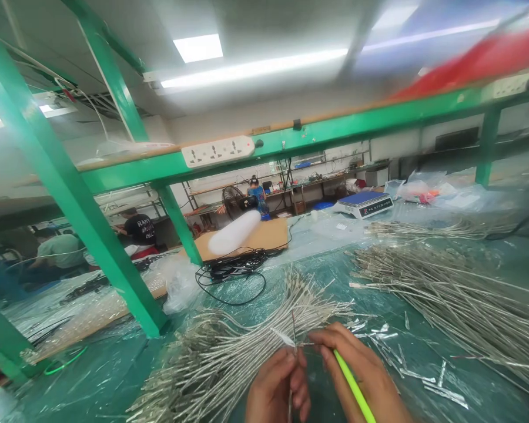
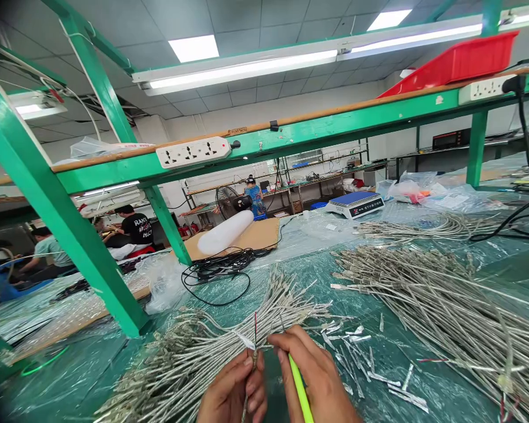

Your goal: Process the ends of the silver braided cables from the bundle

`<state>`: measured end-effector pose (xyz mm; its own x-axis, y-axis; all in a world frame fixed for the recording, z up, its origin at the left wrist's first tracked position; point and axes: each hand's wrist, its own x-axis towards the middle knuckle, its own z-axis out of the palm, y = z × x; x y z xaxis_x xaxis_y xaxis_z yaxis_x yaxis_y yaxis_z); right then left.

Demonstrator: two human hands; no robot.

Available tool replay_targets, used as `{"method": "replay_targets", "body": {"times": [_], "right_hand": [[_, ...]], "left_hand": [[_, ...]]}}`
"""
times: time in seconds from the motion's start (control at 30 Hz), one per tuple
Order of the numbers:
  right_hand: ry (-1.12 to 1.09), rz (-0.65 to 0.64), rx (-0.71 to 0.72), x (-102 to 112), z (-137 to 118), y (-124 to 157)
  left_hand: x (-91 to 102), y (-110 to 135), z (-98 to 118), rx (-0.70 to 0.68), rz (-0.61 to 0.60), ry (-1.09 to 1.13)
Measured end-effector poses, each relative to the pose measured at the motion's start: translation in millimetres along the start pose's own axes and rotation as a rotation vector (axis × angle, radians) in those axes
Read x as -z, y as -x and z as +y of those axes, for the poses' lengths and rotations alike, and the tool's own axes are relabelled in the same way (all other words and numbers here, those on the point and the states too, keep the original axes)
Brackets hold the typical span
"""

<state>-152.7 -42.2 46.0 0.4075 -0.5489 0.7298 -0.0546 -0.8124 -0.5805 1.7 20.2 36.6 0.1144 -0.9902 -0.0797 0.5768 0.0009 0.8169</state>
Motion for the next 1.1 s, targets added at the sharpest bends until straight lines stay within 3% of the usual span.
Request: {"method": "replay_targets", "body": {"times": [0.1,0.17,0.3,0.37,0.53,0.7,0.9,1.0,1.1], "right_hand": [[0.031,-0.015,-0.061,0.9,9.7,-1.3],[0.118,-0.047,-0.176,1.6,18.4,-3.3],[0.356,-0.364,-0.351,-1.2,33.4,-2.6],[0.391,-0.466,-0.352,-6.4,36.8,2.4],[0.348,-0.541,-0.292,-19.9,35.1,14.2],[0.244,-0.401,-0.262,-14.7,27.2,4.8],[-0.146,0.003,-0.228,-1.3,4.7,2.0],[-0.254,0.052,-0.208,0.2,-8.9,7.0],[-0.284,0.009,-0.191,-0.8,-18.6,10.0]], "left_hand": [[-0.8,2.1,3.4,-0.026,0.016,-0.007],[-2.0,4.3,6.6,-0.048,0.045,-0.012],[-4.1,8.4,10.4,-0.103,0.103,-0.054],[-4.8,9.4,10.5,-0.135,0.12,-0.082],[-6.7,9.8,11.2,-0.191,0.115,-0.096],[-6.4,11.9,14.1,-0.231,0.105,-0.095],[-0.6,8.7,14.6,-0.227,0.107,-0.107],[1.5,5.2,12.4,-0.209,0.109,-0.122],[0.5,4.2,9.9,-0.186,0.112,-0.148]]}}
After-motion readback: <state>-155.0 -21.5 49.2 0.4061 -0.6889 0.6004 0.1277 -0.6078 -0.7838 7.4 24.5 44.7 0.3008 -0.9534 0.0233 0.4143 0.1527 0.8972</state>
